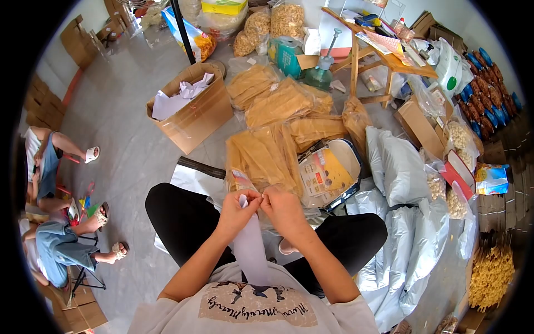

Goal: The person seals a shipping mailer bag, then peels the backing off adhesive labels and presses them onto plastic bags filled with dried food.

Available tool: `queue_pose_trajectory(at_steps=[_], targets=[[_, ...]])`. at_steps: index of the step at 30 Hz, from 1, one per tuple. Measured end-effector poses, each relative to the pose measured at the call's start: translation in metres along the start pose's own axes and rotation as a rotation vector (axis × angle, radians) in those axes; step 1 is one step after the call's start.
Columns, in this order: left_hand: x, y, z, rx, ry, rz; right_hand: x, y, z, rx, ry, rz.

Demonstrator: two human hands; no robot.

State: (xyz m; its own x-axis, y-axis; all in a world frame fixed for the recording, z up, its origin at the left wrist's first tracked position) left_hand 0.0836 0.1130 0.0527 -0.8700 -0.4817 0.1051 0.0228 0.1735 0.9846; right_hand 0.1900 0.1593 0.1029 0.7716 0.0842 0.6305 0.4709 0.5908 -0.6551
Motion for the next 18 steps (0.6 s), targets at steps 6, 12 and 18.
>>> queue_pose_trajectory(at_steps=[6, 12, 18], targets=[[0.005, 0.004, 0.002, 0.041, -0.037, -0.133, -0.005, 0.021, -0.003, -0.392, -0.118, 0.356], [0.024, 0.002, 0.010, 0.332, -0.305, -0.821, -0.013, 0.089, -0.001, -0.677, -0.135, 0.504], [0.032, 0.009, 0.015, 0.256, -0.093, -0.579, 0.036, -0.013, 0.029, 0.119, 0.296, -0.043]])
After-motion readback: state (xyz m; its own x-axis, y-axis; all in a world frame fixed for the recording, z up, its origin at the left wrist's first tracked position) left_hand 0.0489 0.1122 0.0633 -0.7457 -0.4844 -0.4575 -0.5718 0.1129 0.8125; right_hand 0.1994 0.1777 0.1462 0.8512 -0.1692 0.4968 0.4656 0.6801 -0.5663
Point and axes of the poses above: each hand's wrist, its own z-axis towards the middle knuckle, its own x-axis out of the back of the hand, y = z × x, the point moved 7 cm from there along z, towards the middle knuckle, and after that the axes turned 14 degrees about y, right-handed, at the moved point
